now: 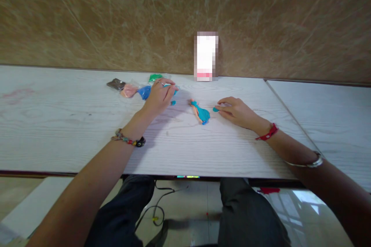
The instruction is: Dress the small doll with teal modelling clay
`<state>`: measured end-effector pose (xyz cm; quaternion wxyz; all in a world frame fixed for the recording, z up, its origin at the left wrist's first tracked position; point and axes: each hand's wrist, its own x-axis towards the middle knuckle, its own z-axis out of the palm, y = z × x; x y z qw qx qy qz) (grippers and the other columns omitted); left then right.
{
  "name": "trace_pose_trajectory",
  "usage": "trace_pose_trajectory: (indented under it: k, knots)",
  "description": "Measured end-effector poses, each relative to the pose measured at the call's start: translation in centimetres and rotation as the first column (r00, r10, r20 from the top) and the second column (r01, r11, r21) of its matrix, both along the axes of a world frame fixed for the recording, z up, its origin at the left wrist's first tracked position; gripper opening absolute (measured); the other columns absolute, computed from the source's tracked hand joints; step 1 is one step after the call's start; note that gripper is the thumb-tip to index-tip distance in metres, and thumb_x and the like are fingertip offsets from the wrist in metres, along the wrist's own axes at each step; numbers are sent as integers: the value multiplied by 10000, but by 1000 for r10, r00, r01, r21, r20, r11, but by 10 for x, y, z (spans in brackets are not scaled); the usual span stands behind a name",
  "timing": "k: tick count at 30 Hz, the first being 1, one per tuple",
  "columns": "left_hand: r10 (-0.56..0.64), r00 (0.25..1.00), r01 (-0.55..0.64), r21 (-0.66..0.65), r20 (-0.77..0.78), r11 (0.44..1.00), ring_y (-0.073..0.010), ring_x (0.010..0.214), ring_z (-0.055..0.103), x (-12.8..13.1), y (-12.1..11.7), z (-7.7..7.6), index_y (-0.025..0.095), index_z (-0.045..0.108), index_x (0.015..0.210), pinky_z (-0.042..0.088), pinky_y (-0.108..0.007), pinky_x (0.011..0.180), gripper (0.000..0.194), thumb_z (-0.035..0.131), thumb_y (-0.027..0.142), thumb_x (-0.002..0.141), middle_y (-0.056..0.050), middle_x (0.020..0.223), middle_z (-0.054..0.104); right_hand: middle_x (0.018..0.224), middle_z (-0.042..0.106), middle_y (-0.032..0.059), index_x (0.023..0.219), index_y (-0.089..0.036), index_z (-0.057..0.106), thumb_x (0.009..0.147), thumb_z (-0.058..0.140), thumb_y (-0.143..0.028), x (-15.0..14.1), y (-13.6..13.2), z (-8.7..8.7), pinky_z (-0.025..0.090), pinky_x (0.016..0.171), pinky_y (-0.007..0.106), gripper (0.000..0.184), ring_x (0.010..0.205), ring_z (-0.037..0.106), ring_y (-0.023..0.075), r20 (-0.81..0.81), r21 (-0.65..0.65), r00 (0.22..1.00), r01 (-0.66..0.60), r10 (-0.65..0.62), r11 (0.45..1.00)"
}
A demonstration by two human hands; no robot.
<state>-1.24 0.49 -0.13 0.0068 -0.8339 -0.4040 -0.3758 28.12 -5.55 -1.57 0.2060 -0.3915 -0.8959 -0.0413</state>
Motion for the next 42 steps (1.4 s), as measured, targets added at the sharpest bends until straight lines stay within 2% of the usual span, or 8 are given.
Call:
trace_pose_trajectory:
  k: [3,8,15,19,25,29,35,42]
  knots:
    - [-4,1000,4,0,3,1000,-221,1005,511,0,1,-1,177,648,814,368,-435,957,391,293,316,902,-87,977,594,1075,604,129,1027,-167,663,884,422,-264,-1,-2,1,452,811,400,296,964,555,237,78,-17,997,-6,8,1000]
    - [1,1000,0,18,-17,1000,-215,1007,513,0,0,0,175,643,843,376,-429,949,385,290,316,906,-86,981,596,1065,590,122,1061,-162,643,893,401,-284,1,-2,-1,461,805,342,319,946,561,200,-24,-55,1000,14,-16,998]
    - [-8,1000,8,28,-14,1000,-212,1003,514,-1,3,-3,153,639,843,375,-418,947,385,297,319,907,-93,977,595,1055,610,126,1043,-155,647,887,423,-277,4,-4,3,438,794,385,298,949,556,229,144,31,989,30,-34,999]
    - [1,1000,0,38,-20,999,-212,994,516,-2,5,-5,168,644,817,379,-414,939,386,297,310,904,-85,974,598,1116,591,138,1143,-156,596,896,415,-292,1,-6,1,433,812,390,335,1003,542,233,108,79,994,-3,-6,997]
    - [-7,1000,7,24,-9,1000,-211,998,511,-1,3,-3,168,643,832,380,-415,942,375,303,308,904,-83,983,590,1135,580,120,1087,-189,632,899,409,-309,2,-3,-3,443,831,388,316,1025,535,221,69,-20,995,-72,74,997]
    - [-1,1000,1,18,-17,1000,-211,998,509,-1,2,-3,167,640,834,380,-420,943,365,307,300,903,-83,982,591,1149,563,134,1166,-177,584,898,405,-315,2,-1,-2,443,855,393,351,1045,521,226,-31,-14,999,-20,19,1000]
    - [-1,999,2,25,-35,1000,-209,993,512,-1,3,-3,164,643,836,381,-419,943,380,296,303,906,-82,979,595,1167,555,140,1119,-173,619,896,399,-298,0,2,-2,448,855,435,337,1054,520,256,88,-68,996,-28,34,997]
    - [10,999,-9,9,-36,1000,-211,1000,508,-2,2,-1,156,646,848,370,-423,953,400,282,309,911,-83,979,589,1106,571,134,1140,-155,605,895,399,-298,5,3,-2,458,862,378,351,1001,548,219,-58,-60,998,-12,8,998]
